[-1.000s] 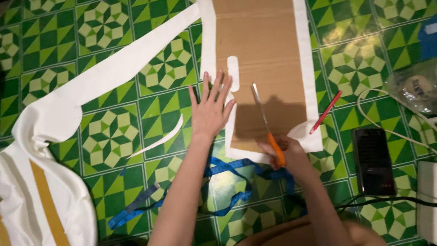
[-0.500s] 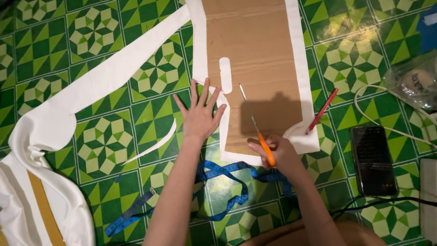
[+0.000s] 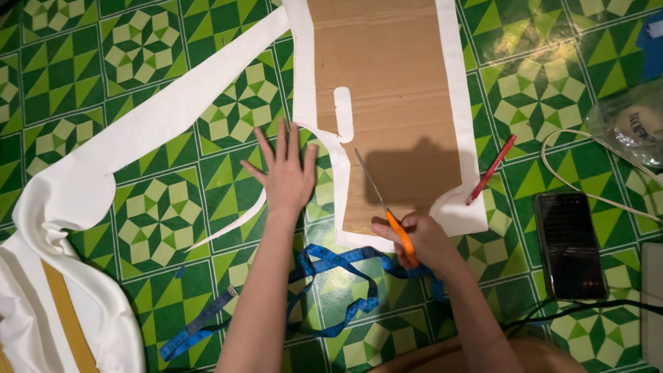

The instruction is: The person cuts a white fabric using orange-handled scissors, following a cardboard template placed on the material. They measure the fabric with a blue measuring tape and a red pen, then continue cutting along the template's edge.

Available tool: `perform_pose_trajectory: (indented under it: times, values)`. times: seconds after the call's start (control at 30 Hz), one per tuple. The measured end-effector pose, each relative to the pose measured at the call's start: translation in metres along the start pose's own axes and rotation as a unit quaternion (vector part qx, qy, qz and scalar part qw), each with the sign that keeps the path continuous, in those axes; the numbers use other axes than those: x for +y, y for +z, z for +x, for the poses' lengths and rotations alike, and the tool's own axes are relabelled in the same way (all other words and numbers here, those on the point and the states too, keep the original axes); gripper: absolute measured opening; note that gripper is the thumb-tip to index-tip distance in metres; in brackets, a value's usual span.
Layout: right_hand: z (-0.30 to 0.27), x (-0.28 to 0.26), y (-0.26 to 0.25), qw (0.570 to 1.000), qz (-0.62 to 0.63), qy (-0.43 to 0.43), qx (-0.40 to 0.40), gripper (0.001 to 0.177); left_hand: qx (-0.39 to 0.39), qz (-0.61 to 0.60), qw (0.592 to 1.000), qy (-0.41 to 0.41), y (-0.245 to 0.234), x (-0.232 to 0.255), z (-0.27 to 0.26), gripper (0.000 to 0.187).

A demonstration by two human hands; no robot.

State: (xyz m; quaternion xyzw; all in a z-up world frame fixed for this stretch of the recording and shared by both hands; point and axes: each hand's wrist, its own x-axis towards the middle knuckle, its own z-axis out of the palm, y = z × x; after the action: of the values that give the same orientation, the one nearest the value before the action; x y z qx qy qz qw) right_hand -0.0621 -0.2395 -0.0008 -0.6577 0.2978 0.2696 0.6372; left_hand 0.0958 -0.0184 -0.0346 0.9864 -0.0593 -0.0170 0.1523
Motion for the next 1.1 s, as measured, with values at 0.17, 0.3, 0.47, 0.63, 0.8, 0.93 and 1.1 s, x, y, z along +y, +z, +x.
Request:
perform_pose_trajectory:
  times: [0.17, 0.3, 0.47, 0.63, 0.8, 0.93, 1.1]
  values:
    - [-0.001, -0.004, 0.003, 1.0, 0.008, -0.01, -0.001, 0.051, 0.073, -0.022, 0.997, -0.027, 0.01, -0.012, -0.026, 0.056]
    - [-0.003, -0.004, 0.003, 0.999, 0.027, -0.034, 0.026, 0.049, 0.08, 0.009, 0.996, 0.04, 0.015, -0.004, -0.055, 0.051]
    - [-0.002, -0.002, 0.001, 0.996, 0.039, -0.055, 0.057, 0.047, 0.044, 0.035, 0.973, 0.226, 0.009, 0.021, -0.082, 0.063]
    - [-0.003, 0.008, 0.0, 0.995, 0.026, -0.081, 0.052, 0.046, 0.018, 0.042, 0.973, 0.227, 0.005, 0.032, -0.092, 0.073]
    - [0.002, 0.011, -0.003, 0.993, 0.069, -0.089, 0.042, 0.043, 0.073, 0.054, 0.976, 0.199, 0.005, 0.058, -0.079, 0.072]
    - [0.003, 0.009, -0.005, 0.987, 0.113, -0.102, 0.052, 0.03, -0.189, 0.095, 0.969, 0.124, 0.006, 0.095, -0.075, 0.081]
    - [0.007, 0.012, -0.012, 0.977, 0.138, -0.151, 0.058, 0.024, 0.033, -0.02, 0.988, 0.149, 0.025, 0.094, -0.083, 0.077]
